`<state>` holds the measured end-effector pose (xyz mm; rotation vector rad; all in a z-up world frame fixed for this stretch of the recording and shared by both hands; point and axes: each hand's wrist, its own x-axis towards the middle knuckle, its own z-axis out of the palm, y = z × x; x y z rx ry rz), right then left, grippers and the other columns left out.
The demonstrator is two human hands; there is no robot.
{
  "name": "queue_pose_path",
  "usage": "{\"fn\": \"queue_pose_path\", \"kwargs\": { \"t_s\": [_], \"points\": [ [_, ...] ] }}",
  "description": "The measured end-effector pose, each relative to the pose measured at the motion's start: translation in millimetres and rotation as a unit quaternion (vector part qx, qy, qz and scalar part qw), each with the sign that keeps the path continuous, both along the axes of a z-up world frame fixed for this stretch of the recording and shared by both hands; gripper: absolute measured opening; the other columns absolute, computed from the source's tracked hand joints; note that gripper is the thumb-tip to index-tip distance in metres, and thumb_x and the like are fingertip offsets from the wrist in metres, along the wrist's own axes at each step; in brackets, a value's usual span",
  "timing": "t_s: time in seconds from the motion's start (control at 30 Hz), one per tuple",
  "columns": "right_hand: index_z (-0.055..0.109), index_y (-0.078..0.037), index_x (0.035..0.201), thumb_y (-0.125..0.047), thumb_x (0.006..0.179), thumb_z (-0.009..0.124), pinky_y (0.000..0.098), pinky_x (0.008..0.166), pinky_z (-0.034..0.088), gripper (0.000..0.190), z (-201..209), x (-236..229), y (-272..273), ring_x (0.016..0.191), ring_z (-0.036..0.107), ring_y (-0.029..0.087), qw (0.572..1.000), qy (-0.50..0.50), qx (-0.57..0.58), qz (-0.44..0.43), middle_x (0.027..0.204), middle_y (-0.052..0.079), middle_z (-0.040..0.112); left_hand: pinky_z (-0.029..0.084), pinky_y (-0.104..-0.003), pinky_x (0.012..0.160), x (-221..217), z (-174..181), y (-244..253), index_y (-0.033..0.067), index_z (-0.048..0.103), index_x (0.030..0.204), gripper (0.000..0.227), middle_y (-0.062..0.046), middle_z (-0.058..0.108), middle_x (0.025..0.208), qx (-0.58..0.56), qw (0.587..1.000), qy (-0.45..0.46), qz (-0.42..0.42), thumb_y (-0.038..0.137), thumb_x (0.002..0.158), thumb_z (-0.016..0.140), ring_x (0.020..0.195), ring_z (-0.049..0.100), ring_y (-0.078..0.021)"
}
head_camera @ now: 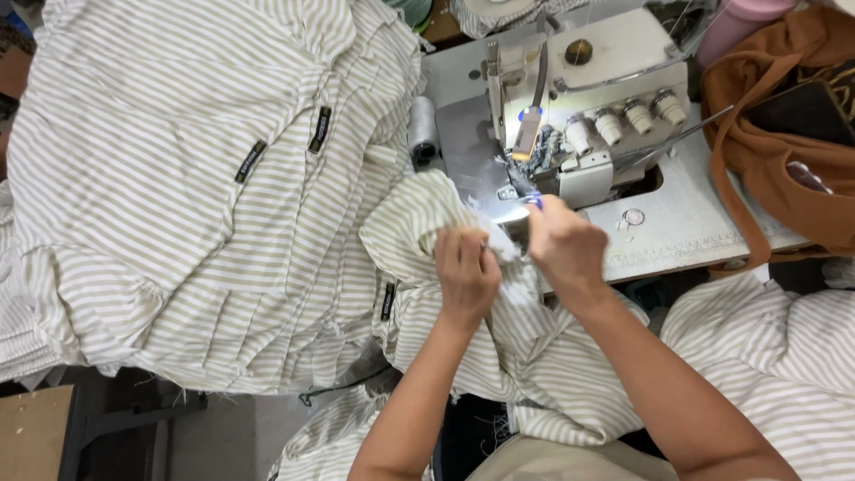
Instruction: Trimming excess threads from the waistband of striped garments using thread nippers at a sewing workstation.
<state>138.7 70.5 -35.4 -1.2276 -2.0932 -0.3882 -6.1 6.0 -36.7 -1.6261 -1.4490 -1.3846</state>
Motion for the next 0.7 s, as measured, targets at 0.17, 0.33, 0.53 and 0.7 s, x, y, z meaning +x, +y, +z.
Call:
{"fn": "queue_pose_path", "kwargs": {
  "t_s": [0.17, 0.33, 0.53, 0.7],
  "points": [
    [0.072, -0.008, 0.114, -0.032, 0.104, 0.075, 0.0477, 0.060, 0.056, 0.026, -78.0, 96.2, -0.6, 0.067, 0.073, 0.036, 0.989, 0.066, -0.094, -0.092, 0.072, 0.013, 0.070, 0.049, -0.042, 0.057, -11.1, -60.6, -78.5, 0.0116, 0.073, 0.095, 0.020, -0.011, 0.059, 0.074, -0.036, 0.991, 0.092, -0.091, 0.012, 0.075, 0.071, 0.058, 0.057, -0.0274],
    [0.075, -0.009, 0.124, -0.023, 0.094, 0.087, 0.0504, 0.077, 0.048, 0.035, -91.1, 138.3, 9.5, 0.089, 0.055, 0.038, 0.991, -0.009, -0.076, -0.113, 0.098, 0.017, 0.058, 0.044, -0.053, 0.086, -85.1, 5.4, -73.2, 0.0075, 0.059, 0.127, 0.039, -0.019, 0.052, 0.117, -0.198, 0.978, -0.013, 0.068, 0.033, 0.098, 0.061, 0.101, 0.053, -0.0407],
    [0.075, -0.001, 0.119, -0.025, 0.081, 0.087, 0.0547, 0.095, 0.045, 0.046, -76.4, 93.0, -34.8, 0.109, 0.059, 0.047, 0.970, 0.088, -0.172, 0.148, 0.113, 0.023, 0.064, 0.048, -0.058, 0.082, -87.7, -5.0, -57.8, 0.0009, 0.067, 0.117, 0.040, -0.026, 0.061, 0.097, -0.377, 0.916, -0.131, -0.048, 0.011, 0.082, 0.083, 0.090, 0.062, -0.0527],
    [0.067, -0.012, 0.099, -0.011, 0.074, 0.081, 0.0485, 0.105, 0.042, 0.029, -124.9, 52.2, -88.2, 0.120, 0.057, 0.030, 0.939, 0.054, -0.223, 0.256, 0.116, 0.005, 0.063, 0.054, -0.045, 0.071, -66.7, 8.1, -73.6, 0.0040, 0.072, 0.095, 0.017, -0.017, 0.068, 0.079, -0.203, 0.960, -0.195, -0.006, -0.006, 0.082, 0.075, 0.075, 0.069, -0.0418]
  ]
}}
